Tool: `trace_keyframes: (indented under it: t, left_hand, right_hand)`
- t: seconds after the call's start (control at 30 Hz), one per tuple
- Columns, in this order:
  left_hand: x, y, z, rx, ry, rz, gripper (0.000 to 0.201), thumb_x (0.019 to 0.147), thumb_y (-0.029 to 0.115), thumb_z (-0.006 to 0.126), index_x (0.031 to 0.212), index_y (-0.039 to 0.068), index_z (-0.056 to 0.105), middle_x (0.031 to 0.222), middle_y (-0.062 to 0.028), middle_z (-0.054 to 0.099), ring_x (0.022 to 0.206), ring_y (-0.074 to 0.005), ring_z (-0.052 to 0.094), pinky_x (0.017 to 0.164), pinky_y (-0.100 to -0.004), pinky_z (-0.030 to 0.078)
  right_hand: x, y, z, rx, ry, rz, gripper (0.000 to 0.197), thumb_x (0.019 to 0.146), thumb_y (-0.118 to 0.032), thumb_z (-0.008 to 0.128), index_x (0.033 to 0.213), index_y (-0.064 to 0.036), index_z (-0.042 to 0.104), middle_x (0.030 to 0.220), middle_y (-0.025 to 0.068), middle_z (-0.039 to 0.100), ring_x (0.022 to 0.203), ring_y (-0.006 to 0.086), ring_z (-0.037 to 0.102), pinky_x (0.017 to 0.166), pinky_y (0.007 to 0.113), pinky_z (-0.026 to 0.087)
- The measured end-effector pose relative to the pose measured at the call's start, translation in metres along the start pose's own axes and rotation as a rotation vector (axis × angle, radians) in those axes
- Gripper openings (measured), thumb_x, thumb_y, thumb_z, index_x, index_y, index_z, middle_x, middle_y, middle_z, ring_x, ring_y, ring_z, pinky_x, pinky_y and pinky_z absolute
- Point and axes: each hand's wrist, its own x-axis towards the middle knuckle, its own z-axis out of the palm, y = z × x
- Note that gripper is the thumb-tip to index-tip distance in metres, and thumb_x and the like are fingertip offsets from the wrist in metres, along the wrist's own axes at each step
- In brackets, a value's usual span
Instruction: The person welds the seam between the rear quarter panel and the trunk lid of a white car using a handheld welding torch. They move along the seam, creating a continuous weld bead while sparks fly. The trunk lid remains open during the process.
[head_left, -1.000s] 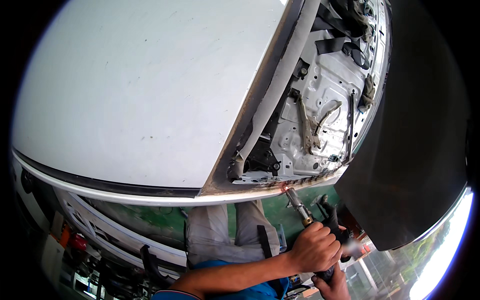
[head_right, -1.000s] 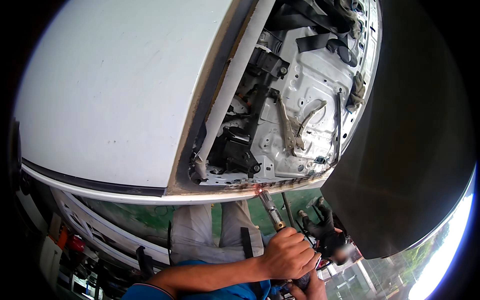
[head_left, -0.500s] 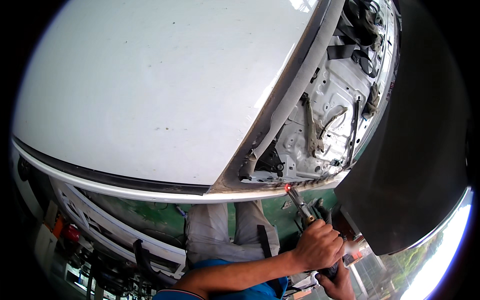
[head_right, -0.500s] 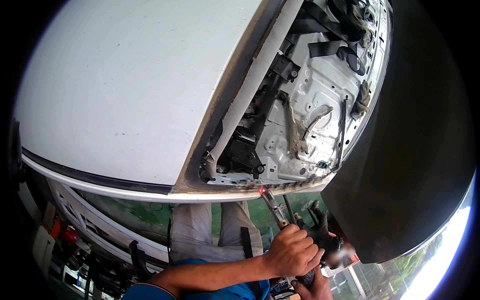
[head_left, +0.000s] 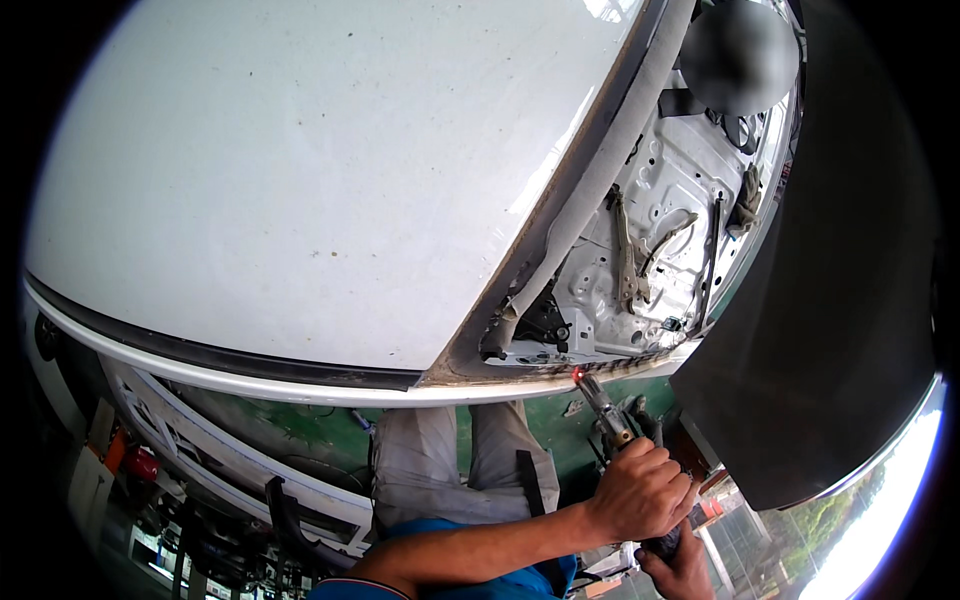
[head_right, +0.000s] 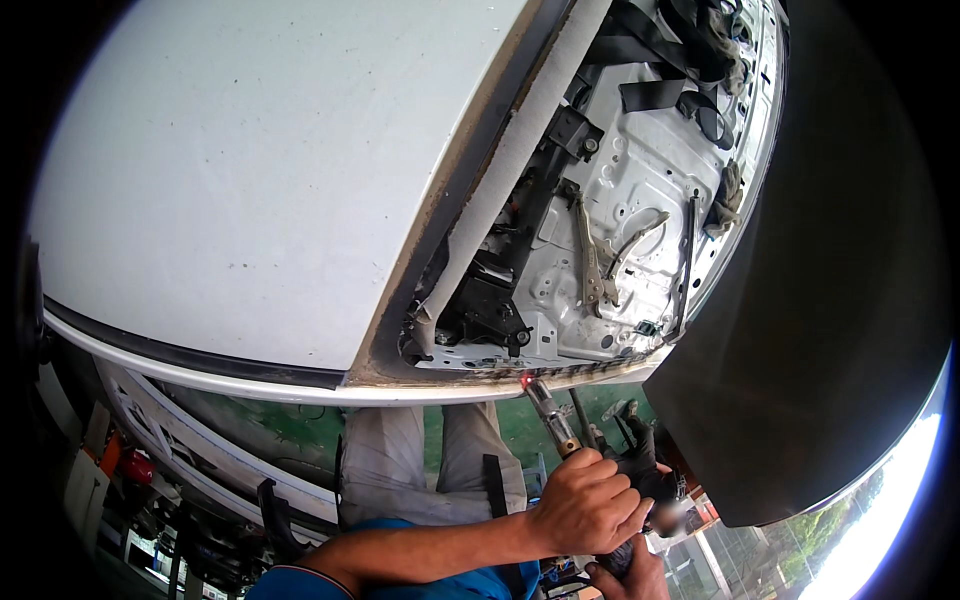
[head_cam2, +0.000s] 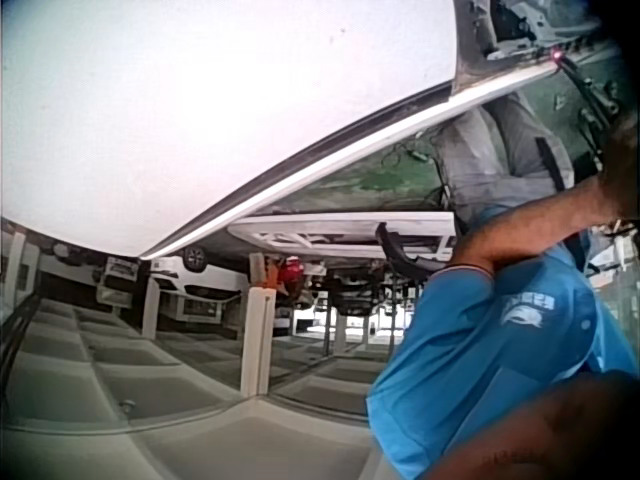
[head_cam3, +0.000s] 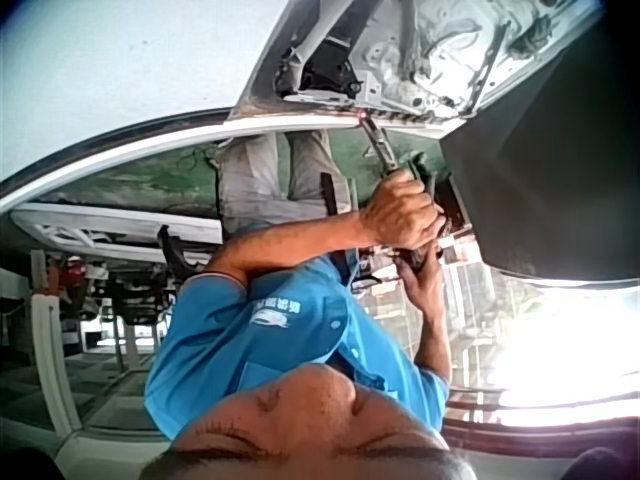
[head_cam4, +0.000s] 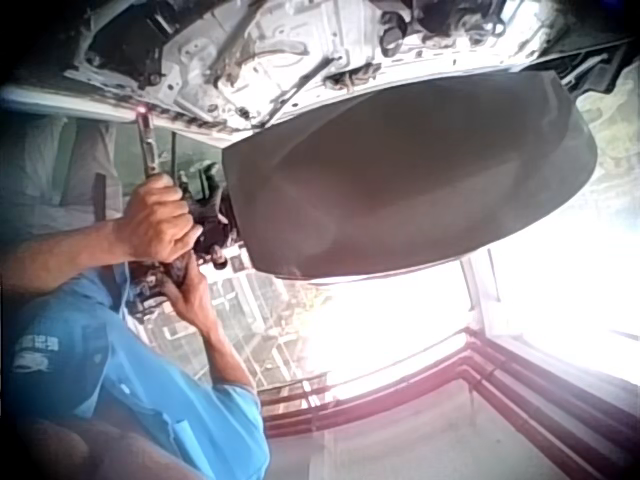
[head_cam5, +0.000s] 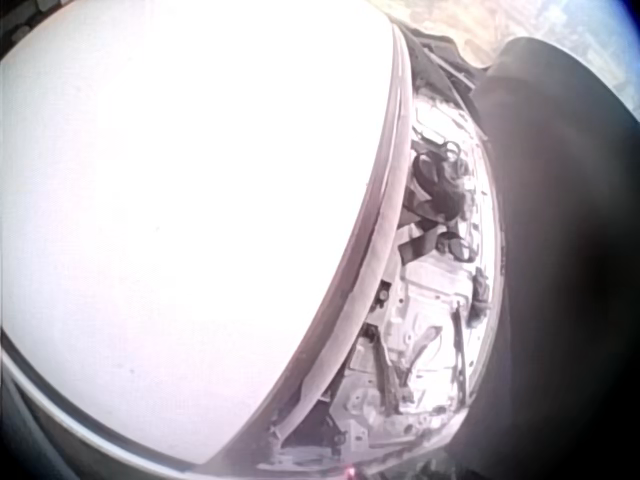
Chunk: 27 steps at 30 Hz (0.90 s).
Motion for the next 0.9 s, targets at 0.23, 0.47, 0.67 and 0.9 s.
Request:
trace_keyframes:
  t: [0.23,0.47,0.67,0.9]
  left_hand:
    - [-0.001,-0.001,-0.002,-0.013,0.003,0.0,0.038,0.084,0.019,0.074,0.055,0.01,0.051,0.057,-0.0027,0.044,0.056,-0.0209,0.046,0.059,-0.0371,0.034]
    - [-0.001,0.0,-0.004,-0.015,-0.009,0.008,0.035,0.082,0.018,0.073,0.056,0.01,0.051,0.058,-0.0033,0.045,0.057,-0.0218,0.047,0.06,-0.0377,0.035]
    - [-0.002,-0.002,-0.003,0.02,0.011,0.027,0.037,0.082,0.019,0.075,0.055,0.011,0.051,0.057,-0.0023,0.043,0.055,-0.0206,0.045,0.057,-0.0365,0.034]
    - [-0.002,-0.001,-0.004,0.003,-0.007,0.03,0.035,0.083,0.019,0.074,0.056,0.011,0.053,0.057,-0.0016,0.044,0.057,-0.0208,0.047,0.06,-0.0367,0.037]
  right_hand:
    - [-0.001,-0.002,0.002,-0.02,0.009,-0.047,0.081,0.09,-0.01,0.073,0.152,0.0114,0.024,0.095,0.0166,0.073,0.082,0.0207,0.07,0.072,0.034,0.055]
    - [-0.003,-0.012,0.006,-0.076,0.053,-0.034,0.067,0.09,-0.016,0.075,0.142,0.0093,0.041,0.083,0.018,0.071,0.07,0.0235,0.067,0.066,0.037,0.053]
    - [-0.001,-0.019,0.007,-0.054,0.054,-0.025,0.048,0.091,-0.016,0.074,0.126,0.0054,0.051,0.082,0.0162,0.071,0.071,0.023,0.067,0.067,0.037,0.053]
    - [-0.004,-0.018,0.008,-0.015,0.031,-0.023,0.037,0.092,-0.007,0.07,0.121,0.0064,0.051,0.083,0.0123,0.069,0.076,0.0172,0.065,0.071,0.034,0.053]
